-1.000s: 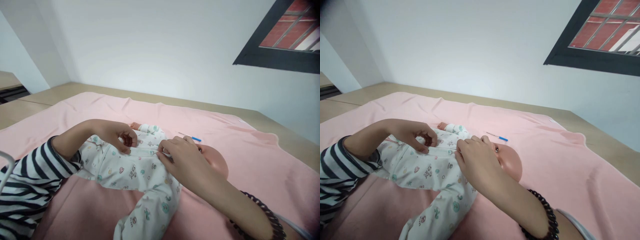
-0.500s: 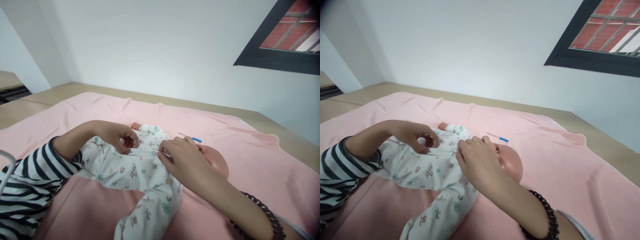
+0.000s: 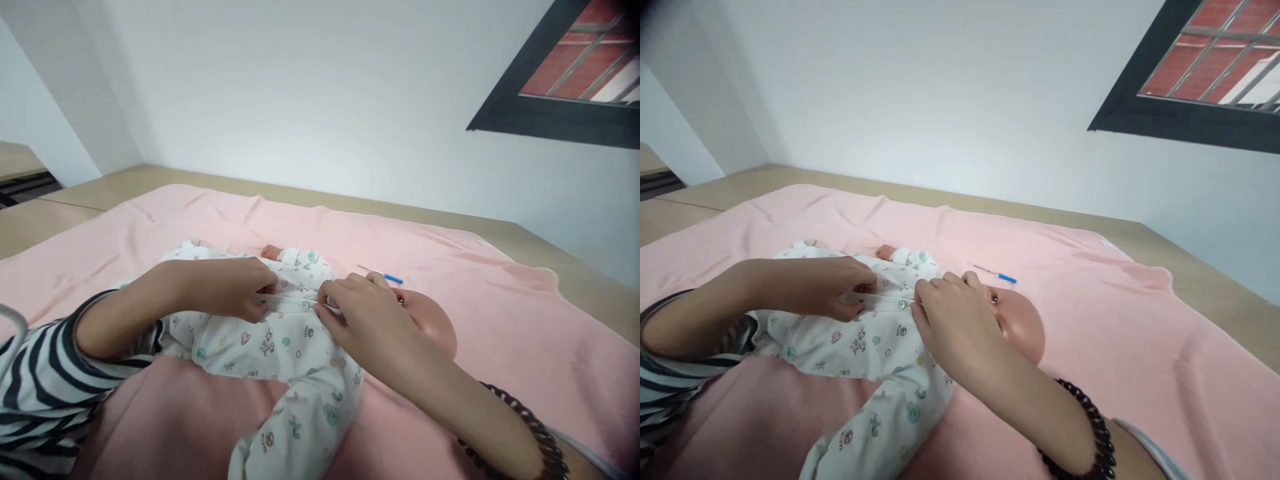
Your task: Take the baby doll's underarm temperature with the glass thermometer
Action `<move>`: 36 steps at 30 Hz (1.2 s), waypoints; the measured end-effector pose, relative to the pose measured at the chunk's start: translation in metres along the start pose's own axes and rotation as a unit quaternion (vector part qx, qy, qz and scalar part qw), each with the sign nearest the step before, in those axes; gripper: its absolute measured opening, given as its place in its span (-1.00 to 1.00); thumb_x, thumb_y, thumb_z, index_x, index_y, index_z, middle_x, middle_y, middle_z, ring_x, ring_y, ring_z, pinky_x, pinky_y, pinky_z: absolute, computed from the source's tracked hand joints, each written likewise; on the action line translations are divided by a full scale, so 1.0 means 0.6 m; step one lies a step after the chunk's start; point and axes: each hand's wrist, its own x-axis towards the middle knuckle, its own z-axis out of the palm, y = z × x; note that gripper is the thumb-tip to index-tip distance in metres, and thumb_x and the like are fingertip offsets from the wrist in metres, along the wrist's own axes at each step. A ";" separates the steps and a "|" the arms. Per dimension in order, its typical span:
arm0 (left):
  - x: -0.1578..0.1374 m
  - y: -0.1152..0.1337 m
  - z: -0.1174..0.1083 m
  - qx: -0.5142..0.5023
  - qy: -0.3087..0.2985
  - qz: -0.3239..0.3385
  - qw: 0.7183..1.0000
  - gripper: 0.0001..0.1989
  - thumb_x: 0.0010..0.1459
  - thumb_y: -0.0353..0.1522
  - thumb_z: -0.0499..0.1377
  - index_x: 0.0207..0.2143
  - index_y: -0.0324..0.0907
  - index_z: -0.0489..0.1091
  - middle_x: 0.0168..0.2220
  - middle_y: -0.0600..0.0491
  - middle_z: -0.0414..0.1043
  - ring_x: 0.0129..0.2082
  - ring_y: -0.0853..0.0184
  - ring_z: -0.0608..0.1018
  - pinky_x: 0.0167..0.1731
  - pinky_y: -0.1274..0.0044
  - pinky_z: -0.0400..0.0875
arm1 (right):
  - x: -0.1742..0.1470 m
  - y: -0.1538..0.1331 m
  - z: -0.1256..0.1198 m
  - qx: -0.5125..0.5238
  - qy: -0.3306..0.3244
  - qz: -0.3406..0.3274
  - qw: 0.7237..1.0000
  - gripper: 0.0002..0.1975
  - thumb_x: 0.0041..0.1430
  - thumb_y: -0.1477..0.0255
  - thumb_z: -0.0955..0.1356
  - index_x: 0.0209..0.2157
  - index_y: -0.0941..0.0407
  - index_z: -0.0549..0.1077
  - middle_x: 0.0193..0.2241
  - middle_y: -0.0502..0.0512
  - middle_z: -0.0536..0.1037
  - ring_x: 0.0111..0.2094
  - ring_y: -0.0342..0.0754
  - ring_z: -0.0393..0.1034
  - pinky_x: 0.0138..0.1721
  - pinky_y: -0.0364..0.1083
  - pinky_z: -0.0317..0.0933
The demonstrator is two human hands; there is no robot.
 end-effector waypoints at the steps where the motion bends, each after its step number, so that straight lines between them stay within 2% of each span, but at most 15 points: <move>1: 0.000 0.002 0.003 0.012 0.003 0.002 1.000 -0.84 0.10 -0.40 0.14 -0.48 -0.15 0.19 -0.45 0.12 0.33 -0.48 0.38 0.29 -0.49 0.49 0.11 | 0.000 0.000 0.000 0.000 0.000 0.000 1.000 -0.77 0.38 0.48 0.28 -0.40 0.09 0.44 -0.45 -0.01 0.46 -0.38 -0.05 0.21 -0.19 0.00 -0.05; 7: 0.005 -0.003 0.002 0.031 -0.004 0.020 0.999 -0.90 0.14 -0.42 0.11 -0.43 -0.15 0.22 -0.41 0.11 0.35 -0.45 0.36 0.33 -0.45 0.49 0.13 | 0.001 -0.002 -0.005 -0.006 -0.022 0.002 1.000 -0.75 0.41 0.47 0.27 -0.41 0.11 0.41 -0.45 0.00 0.45 -0.39 -0.06 0.21 -0.16 0.02 -0.02; 11: 0.009 -0.023 -0.013 -0.029 -0.050 0.043 0.997 -0.97 0.21 -0.38 0.12 -0.31 -0.14 0.34 -0.32 0.12 0.40 -0.35 0.36 0.39 -0.36 0.53 0.22 | -0.001 -0.004 -0.008 -0.009 -0.035 0.007 0.999 -0.74 0.41 0.48 0.26 -0.41 0.11 0.39 -0.45 0.00 0.44 -0.38 -0.06 0.20 -0.17 0.01 -0.03; 16: 0.017 -0.051 -0.021 -0.097 -0.078 0.083 0.989 -0.86 0.25 -0.34 0.16 -0.15 -0.14 0.43 -0.20 0.09 0.47 -0.25 0.35 0.45 -0.27 0.58 0.29 | -0.002 -0.004 -0.005 -0.015 -0.029 0.002 0.999 -0.77 0.42 0.46 0.27 -0.37 0.10 0.43 -0.44 0.02 0.45 -0.38 -0.03 0.20 -0.18 0.01 -0.04; 23: 0.033 -0.079 -0.018 -0.196 -0.099 0.135 0.966 -0.92 0.18 -0.38 0.22 -0.29 -0.18 0.36 -0.33 0.12 0.36 -0.29 0.38 0.41 -0.25 0.61 0.31 | -0.003 -0.009 -0.010 -0.031 -0.052 0.004 0.998 -0.79 0.42 0.51 0.27 -0.35 0.11 0.42 -0.44 0.02 0.44 -0.40 -0.06 0.18 -0.17 0.01 -0.03; 28: 0.034 -0.086 -0.016 -0.198 -0.081 0.130 0.968 -0.93 0.16 -0.38 0.23 -0.29 -0.18 0.39 -0.31 0.10 0.41 -0.28 0.36 0.44 -0.23 0.59 0.35 | 0.001 -0.009 -0.013 -0.044 -0.066 0.008 0.997 -0.80 0.42 0.51 0.26 -0.34 0.11 0.41 -0.46 0.00 0.40 -0.43 -0.07 0.11 -0.17 0.00 -0.04; 31: 0.034 -0.086 -0.021 -0.202 -0.093 0.169 0.960 -0.90 0.21 -0.36 0.23 -0.32 -0.15 0.35 -0.32 0.10 0.34 -0.29 0.37 0.40 -0.22 0.58 0.35 | 0.000 -0.009 -0.013 -0.045 -0.065 0.008 0.997 -0.80 0.43 0.49 0.26 -0.33 0.10 0.41 -0.45 0.00 0.39 -0.42 -0.06 0.11 -0.16 0.00 -0.04; 36: 0.033 -0.089 -0.030 -0.250 -0.133 0.227 0.932 -0.85 0.24 -0.36 0.24 -0.35 -0.14 0.30 -0.27 0.07 0.29 -0.21 0.34 0.40 -0.06 0.54 0.38 | -0.001 -0.011 -0.013 -0.043 -0.068 0.006 0.997 -0.80 0.44 0.48 0.26 -0.32 0.11 0.42 -0.43 0.01 0.44 -0.40 -0.05 0.16 -0.14 0.02 -0.02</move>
